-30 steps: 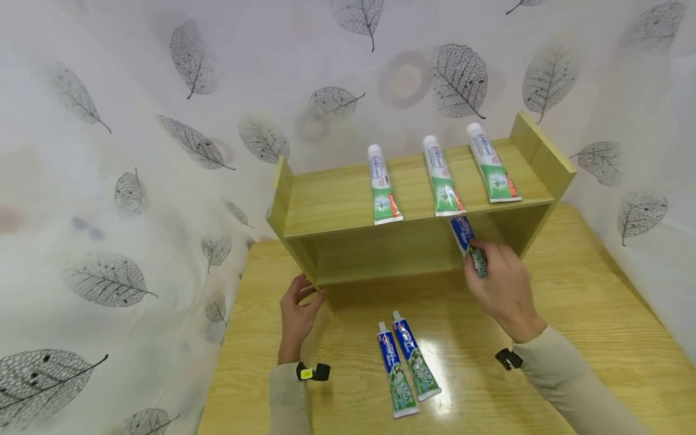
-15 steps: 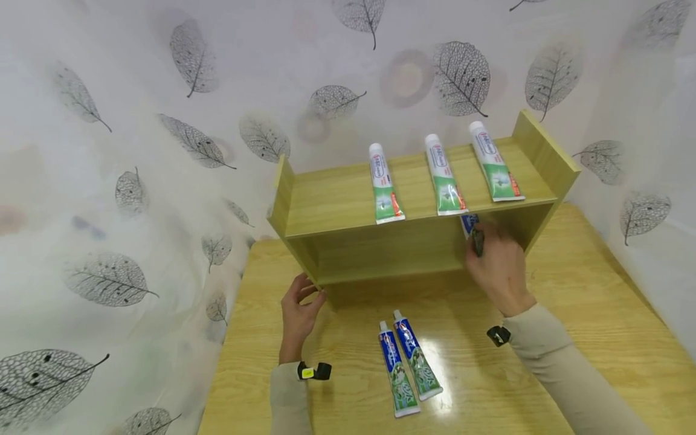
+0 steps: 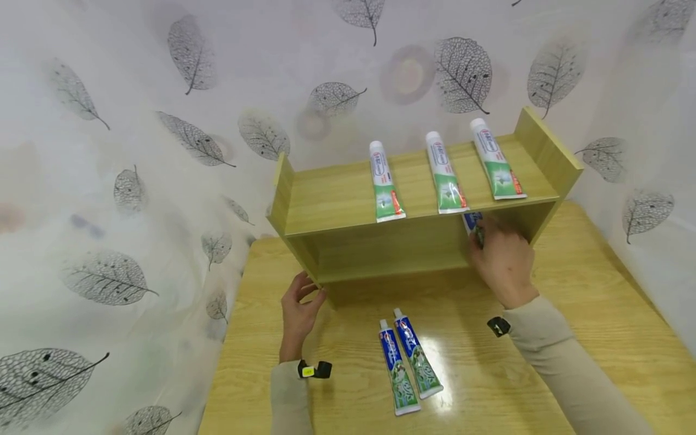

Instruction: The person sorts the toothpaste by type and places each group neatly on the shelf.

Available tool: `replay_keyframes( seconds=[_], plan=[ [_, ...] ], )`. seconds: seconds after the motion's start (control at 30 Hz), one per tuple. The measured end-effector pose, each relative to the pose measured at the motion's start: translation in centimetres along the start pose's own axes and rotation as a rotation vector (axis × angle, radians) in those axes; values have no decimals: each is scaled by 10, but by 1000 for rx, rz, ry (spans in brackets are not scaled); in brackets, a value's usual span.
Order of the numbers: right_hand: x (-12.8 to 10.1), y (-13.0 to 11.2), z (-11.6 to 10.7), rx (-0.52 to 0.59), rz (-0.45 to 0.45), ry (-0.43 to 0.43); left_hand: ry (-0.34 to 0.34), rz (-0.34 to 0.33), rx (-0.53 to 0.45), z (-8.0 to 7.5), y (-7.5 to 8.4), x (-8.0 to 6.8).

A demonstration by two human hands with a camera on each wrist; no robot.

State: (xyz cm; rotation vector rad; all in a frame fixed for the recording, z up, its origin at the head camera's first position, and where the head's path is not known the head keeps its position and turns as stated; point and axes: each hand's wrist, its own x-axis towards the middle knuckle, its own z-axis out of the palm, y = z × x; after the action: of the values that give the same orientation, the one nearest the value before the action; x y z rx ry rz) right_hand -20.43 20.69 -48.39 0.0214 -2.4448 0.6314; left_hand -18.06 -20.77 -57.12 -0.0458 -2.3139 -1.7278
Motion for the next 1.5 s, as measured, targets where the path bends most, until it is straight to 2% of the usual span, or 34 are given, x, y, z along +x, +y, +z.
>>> replay_keyframes(
  seconds=[0.47,0.53,0.67,0.77,1.1,1.33,1.5],
  plan=[
    [-8,-8,-11,0,-13,-11,-6,9,2,0,0,0],
    [-13,-11,-12,-1,-58,21,-6,8,4,0,0,0],
    [-27,-18,-10,12,-201,97,-2,11,0,0,-1,1],
    [-41,-22,-5,46,-281,100,5,18,-1,0,-1,1],
    [-98,-25,23,71,-351,-13,0,19,3,-1,-3,1],
    [-142,-35,43,142,-336,-212,-10,-8,6,-1,-3,0],
    [-167,-38,49,113,-311,-315,-11,-3,18,-2,-3,0]
  ],
)
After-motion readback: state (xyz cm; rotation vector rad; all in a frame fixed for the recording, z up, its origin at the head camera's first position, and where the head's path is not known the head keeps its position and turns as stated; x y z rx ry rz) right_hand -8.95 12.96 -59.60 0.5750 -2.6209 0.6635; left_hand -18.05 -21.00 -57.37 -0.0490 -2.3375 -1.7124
